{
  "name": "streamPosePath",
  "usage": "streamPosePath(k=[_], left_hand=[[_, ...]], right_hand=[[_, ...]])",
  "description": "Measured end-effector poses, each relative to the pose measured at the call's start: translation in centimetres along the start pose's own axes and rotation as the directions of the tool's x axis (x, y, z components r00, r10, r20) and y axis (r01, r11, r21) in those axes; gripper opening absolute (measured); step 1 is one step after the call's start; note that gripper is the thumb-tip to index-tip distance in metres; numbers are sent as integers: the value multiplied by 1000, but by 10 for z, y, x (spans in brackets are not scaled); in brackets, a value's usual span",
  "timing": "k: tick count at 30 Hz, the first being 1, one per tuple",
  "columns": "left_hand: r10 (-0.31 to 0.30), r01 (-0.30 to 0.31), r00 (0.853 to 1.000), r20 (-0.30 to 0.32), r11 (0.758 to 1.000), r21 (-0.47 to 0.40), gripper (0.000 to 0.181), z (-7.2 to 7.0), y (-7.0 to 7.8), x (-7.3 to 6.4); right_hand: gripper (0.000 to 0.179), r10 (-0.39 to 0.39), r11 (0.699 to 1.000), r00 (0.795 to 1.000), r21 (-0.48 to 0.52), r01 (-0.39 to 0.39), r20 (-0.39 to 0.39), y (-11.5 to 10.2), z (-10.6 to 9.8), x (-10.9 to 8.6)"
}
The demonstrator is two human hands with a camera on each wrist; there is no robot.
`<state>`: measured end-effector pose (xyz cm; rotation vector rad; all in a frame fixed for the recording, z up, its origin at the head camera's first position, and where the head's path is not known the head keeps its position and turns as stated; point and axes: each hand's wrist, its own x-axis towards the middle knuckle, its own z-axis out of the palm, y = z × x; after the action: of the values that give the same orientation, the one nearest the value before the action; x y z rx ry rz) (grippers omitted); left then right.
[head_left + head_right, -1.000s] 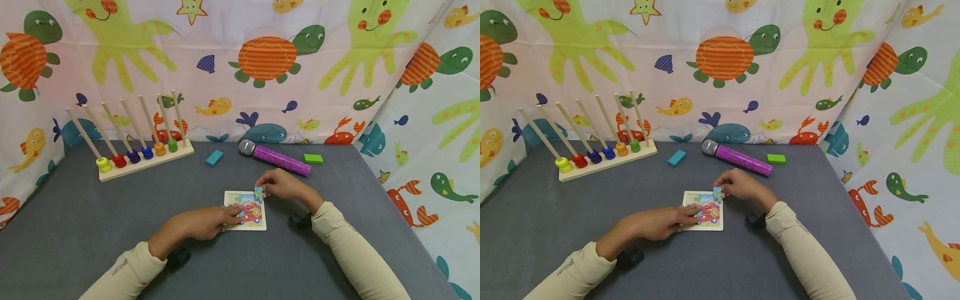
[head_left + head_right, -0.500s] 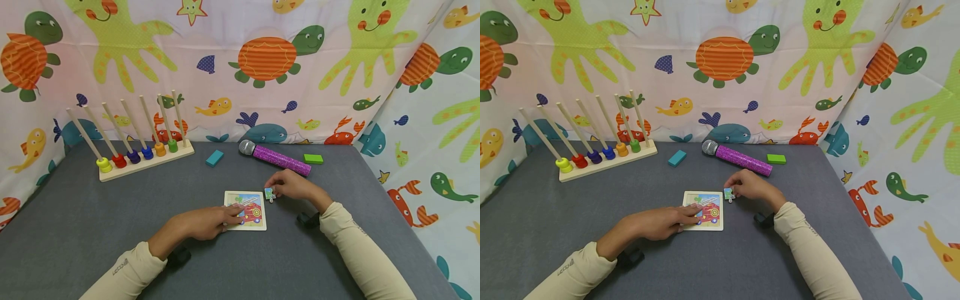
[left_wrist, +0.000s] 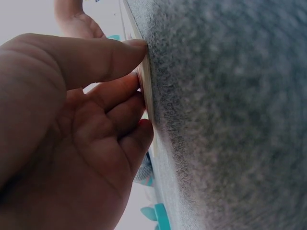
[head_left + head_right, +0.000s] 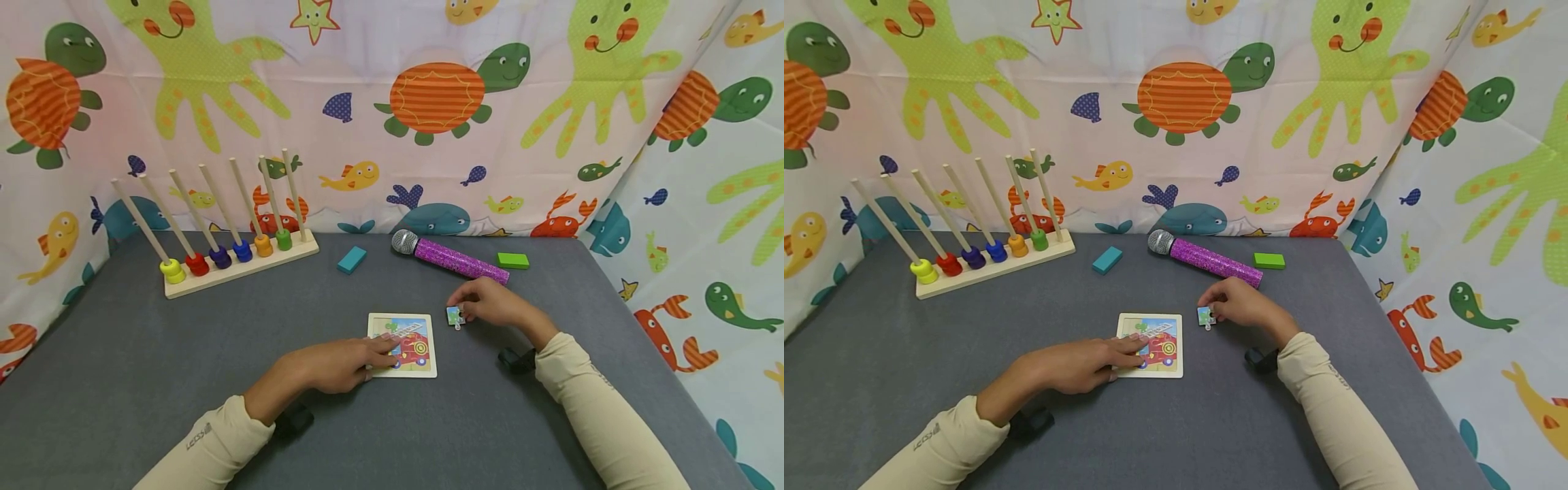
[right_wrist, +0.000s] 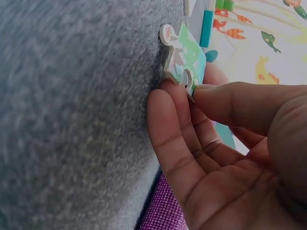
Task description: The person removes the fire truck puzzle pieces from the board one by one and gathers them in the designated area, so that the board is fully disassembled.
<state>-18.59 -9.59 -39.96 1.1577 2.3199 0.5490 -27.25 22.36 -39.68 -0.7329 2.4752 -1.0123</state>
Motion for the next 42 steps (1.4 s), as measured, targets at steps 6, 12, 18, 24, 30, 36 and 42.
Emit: streamPosePath(k=[6,12,18,24,30,36,42], left_hand=[[4,-4,1000,3,1000,5,45,1,-2,1],[1,-1,1000,4,1000,4,44,2,-2,1],[-4,4,1000,11,1000,5,44,1,-1,2],[-3,3,1000,13,1000,3,44,1,-1,1],[3,-3,1000,9,1000,1,44,0,-1,1],[8,-8,1000,7,1000,-1,44,0,-1,1],[4,-4,1000,7,1000,-6,44,0,-2,2]], right_hand=[[20,8,1000,1000,-6,-8,-10,1,-1,-1],[19,32,999,999,-20,-32,-1,2,-2,-1],[18,36,997,998,-63,-39,-46,1,-2,-4],[18,-19,995,996,-99,11,-83,-9,1,-3],[19,-57,993,996,-111,49,-67,-18,6,2],[19,-88,990,995,-113,82,-48,-28,12,9],[19,-87,991,996,-110,82,-36,-36,17,15]])
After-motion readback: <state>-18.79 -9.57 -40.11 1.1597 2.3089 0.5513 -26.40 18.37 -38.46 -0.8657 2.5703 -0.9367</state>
